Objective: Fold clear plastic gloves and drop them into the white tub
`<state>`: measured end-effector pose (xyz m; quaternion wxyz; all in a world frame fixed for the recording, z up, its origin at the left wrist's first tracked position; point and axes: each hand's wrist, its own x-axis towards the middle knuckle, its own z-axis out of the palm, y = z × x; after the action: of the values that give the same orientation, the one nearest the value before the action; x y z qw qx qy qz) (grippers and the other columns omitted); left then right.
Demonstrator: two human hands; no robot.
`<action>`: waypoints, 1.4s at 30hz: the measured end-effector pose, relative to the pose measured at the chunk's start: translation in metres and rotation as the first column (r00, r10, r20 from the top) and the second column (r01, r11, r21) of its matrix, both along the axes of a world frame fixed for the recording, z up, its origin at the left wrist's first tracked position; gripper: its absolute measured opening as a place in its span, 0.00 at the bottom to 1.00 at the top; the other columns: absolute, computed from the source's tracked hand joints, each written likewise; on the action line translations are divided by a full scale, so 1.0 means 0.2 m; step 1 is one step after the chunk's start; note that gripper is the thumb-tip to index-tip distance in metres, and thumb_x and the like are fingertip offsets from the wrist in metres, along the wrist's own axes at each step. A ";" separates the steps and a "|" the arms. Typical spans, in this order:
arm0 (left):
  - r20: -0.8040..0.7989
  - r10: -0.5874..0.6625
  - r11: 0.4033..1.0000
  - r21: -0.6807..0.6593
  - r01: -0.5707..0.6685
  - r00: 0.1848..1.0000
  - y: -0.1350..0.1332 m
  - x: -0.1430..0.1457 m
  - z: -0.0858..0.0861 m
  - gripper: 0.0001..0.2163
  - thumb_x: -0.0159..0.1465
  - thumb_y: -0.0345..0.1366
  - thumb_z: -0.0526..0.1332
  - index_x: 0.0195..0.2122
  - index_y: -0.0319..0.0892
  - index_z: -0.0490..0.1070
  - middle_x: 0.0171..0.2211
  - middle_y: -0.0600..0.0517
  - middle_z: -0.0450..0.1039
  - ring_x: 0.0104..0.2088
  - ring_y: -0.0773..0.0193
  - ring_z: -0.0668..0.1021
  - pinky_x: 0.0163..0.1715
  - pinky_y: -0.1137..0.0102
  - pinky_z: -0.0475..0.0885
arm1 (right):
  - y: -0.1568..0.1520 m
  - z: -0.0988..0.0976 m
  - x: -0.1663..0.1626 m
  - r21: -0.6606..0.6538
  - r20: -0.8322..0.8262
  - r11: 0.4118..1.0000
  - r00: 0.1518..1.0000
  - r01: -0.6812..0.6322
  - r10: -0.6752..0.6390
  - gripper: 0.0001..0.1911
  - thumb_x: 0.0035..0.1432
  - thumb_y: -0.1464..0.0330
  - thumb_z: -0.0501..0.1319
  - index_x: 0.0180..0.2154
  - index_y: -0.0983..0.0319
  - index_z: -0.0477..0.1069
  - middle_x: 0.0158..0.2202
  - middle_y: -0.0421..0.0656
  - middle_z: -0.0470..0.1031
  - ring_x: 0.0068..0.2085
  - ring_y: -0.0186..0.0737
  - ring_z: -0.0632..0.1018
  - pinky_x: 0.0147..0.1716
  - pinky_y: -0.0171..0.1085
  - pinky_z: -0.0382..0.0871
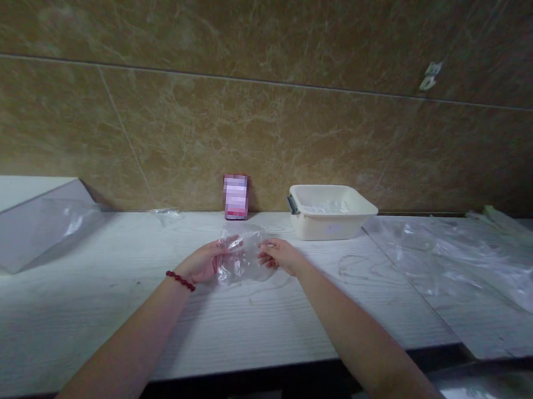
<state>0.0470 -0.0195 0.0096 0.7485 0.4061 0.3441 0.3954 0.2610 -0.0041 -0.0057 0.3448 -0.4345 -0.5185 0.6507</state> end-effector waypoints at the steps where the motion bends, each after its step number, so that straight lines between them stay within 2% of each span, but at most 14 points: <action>1: 0.005 0.000 1.000 0.003 0.000 1.000 0.00 0.00 0.00 0.19 0.54 0.24 0.56 0.47 0.41 0.62 0.51 0.44 0.61 0.45 0.58 0.71 0.40 0.67 0.69 | 0.00 0.00 0.00 0.007 -0.003 1.000 1.000 0.014 -0.014 0.08 0.51 0.66 0.56 0.34 0.62 0.63 0.25 0.39 0.71 0.23 0.28 0.72 0.19 0.26 0.64; 7: 0.006 0.047 0.999 0.012 -0.048 0.999 -0.01 0.02 0.00 0.18 0.53 0.24 0.56 0.47 0.40 0.63 0.52 0.44 0.60 0.42 0.59 0.73 0.40 0.64 0.69 | 0.01 -0.02 -0.01 0.091 -0.021 0.992 0.996 0.088 -0.087 0.09 0.52 0.69 0.53 0.38 0.60 0.64 0.22 0.36 0.68 0.20 0.26 0.69 0.16 0.25 0.60; 9: -0.013 0.087 0.996 0.013 -0.087 0.996 -0.01 0.03 0.00 0.17 0.53 0.24 0.56 0.44 0.40 0.65 0.48 0.45 0.64 0.37 0.62 0.75 0.37 0.67 0.70 | 0.02 -0.02 -0.01 0.104 -0.042 0.990 0.995 0.099 -0.095 0.09 0.51 0.70 0.53 0.37 0.59 0.65 0.22 0.36 0.67 0.20 0.25 0.68 0.16 0.25 0.60; 13: -0.055 0.152 0.988 0.031 -0.151 0.987 0.01 0.04 -0.02 0.12 0.52 0.23 0.57 0.39 0.35 0.68 0.35 0.46 0.73 0.30 0.65 0.75 0.32 0.71 0.70 | 0.02 -0.03 0.00 0.097 -0.080 0.989 0.991 0.112 -0.104 0.08 0.50 0.71 0.52 0.34 0.60 0.67 0.25 0.37 0.68 0.22 0.25 0.68 0.18 0.25 0.61; 16: -0.066 0.166 0.985 0.061 -0.162 0.984 0.00 0.04 -0.02 0.11 0.51 0.23 0.57 0.36 0.33 0.69 0.34 0.45 0.73 0.29 0.65 0.75 0.32 0.72 0.70 | 0.01 -0.02 -0.01 0.089 -0.075 0.987 0.989 0.135 -0.129 0.07 0.49 0.72 0.51 0.30 0.61 0.67 0.27 0.38 0.68 0.23 0.26 0.68 0.18 0.25 0.61; 18: -0.005 0.144 0.985 0.092 -0.143 0.990 -0.01 0.04 0.00 0.14 0.51 0.25 0.56 0.40 0.35 0.67 0.40 0.44 0.70 0.33 0.64 0.75 0.34 0.70 0.69 | 0.01 -0.02 -0.01 0.098 -0.073 0.986 0.989 0.137 -0.130 0.07 0.47 0.73 0.51 0.28 0.62 0.67 0.26 0.38 0.68 0.23 0.26 0.68 0.18 0.25 0.60; 21: 0.097 0.070 0.993 0.092 -0.079 0.993 -0.03 0.03 0.03 0.21 0.54 0.33 0.53 0.51 0.40 0.58 0.45 0.44 0.66 0.38 0.60 0.73 0.35 0.65 0.69 | 0.02 -0.03 -0.01 0.139 -0.067 0.978 0.987 0.153 -0.145 0.09 0.45 0.74 0.50 0.27 0.62 0.67 0.25 0.37 0.67 0.23 0.26 0.67 0.17 0.24 0.59; 24: 0.095 0.034 0.998 0.042 -0.038 0.995 -0.04 0.03 0.04 0.24 0.57 0.41 0.48 0.55 0.44 0.50 0.40 0.45 0.69 0.31 0.60 0.74 0.28 0.66 0.70 | 0.03 -0.05 -0.01 0.171 -0.045 0.966 0.981 0.194 -0.189 0.11 0.44 0.76 0.48 0.26 0.62 0.67 0.24 0.37 0.67 0.21 0.26 0.65 0.16 0.24 0.58; 26: 0.062 0.060 0.998 0.017 -0.061 0.996 -0.04 0.04 0.03 0.24 0.57 0.41 0.50 0.55 0.48 0.49 0.35 0.49 0.70 0.26 0.64 0.74 0.24 0.69 0.69 | 0.04 -0.05 -0.01 0.189 -0.047 0.959 0.977 0.213 -0.207 0.11 0.42 0.77 0.47 0.25 0.62 0.66 0.23 0.37 0.66 0.20 0.26 0.64 0.16 0.24 0.57; 29: 0.036 0.091 0.995 0.023 -0.092 0.995 -0.04 0.06 0.01 0.23 0.56 0.34 0.55 0.53 0.50 0.53 0.35 0.52 0.70 0.28 0.68 0.73 0.27 0.71 0.70 | 0.04 -0.05 -0.01 0.221 -0.075 0.943 0.969 0.247 -0.236 0.11 0.40 0.77 0.47 0.24 0.63 0.66 0.23 0.36 0.66 0.21 0.26 0.65 0.17 0.25 0.57; 33: -0.050 0.126 0.992 0.022 -0.125 0.991 -0.03 0.08 -0.02 0.17 0.53 0.28 0.58 0.45 0.41 0.64 0.34 0.49 0.70 0.30 0.68 0.73 0.28 0.72 0.70 | 0.04 -0.04 -0.01 0.218 -0.115 0.936 0.960 0.275 -0.255 0.09 0.42 0.74 0.49 0.26 0.62 0.66 0.26 0.37 0.67 0.22 0.28 0.66 0.17 0.27 0.60; 36: -0.100 0.174 0.984 0.064 -0.169 0.980 -0.02 0.09 -0.04 0.12 0.52 0.28 0.59 0.39 0.36 0.69 0.29 0.49 0.71 0.26 0.70 0.72 0.24 0.76 0.69 | 0.04 -0.05 0.00 0.201 -0.186 0.945 0.957 0.257 -0.221 0.14 0.45 0.72 0.51 0.37 0.57 0.64 0.29 0.37 0.68 0.23 0.28 0.67 0.19 0.28 0.63; 38: -0.091 0.214 0.973 0.105 -0.205 0.972 -0.02 0.09 -0.05 0.12 0.51 0.28 0.60 0.39 0.36 0.69 0.29 0.48 0.72 0.27 0.69 0.72 0.24 0.76 0.68 | 0.04 -0.05 0.00 0.197 -0.233 0.945 0.948 0.263 -0.215 0.17 0.47 0.70 0.52 0.42 0.54 0.59 0.30 0.36 0.69 0.24 0.29 0.68 0.21 0.30 0.65; 42: -0.070 0.307 0.941 0.171 -0.292 0.949 0.00 0.09 -0.06 0.15 0.50 0.32 0.61 0.41 0.38 0.68 0.34 0.48 0.71 0.30 0.68 0.73 0.28 0.73 0.68 | 0.04 -0.06 0.00 0.194 -0.258 0.952 0.949 0.235 -0.182 0.18 0.48 0.66 0.55 0.42 0.55 0.54 0.31 0.37 0.68 0.28 0.31 0.71 0.26 0.34 0.68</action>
<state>0.0657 -0.0186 -0.0025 0.6276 0.4258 0.4047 0.5110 0.2605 0.0048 -0.0178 0.5177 -0.3651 -0.4943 0.5953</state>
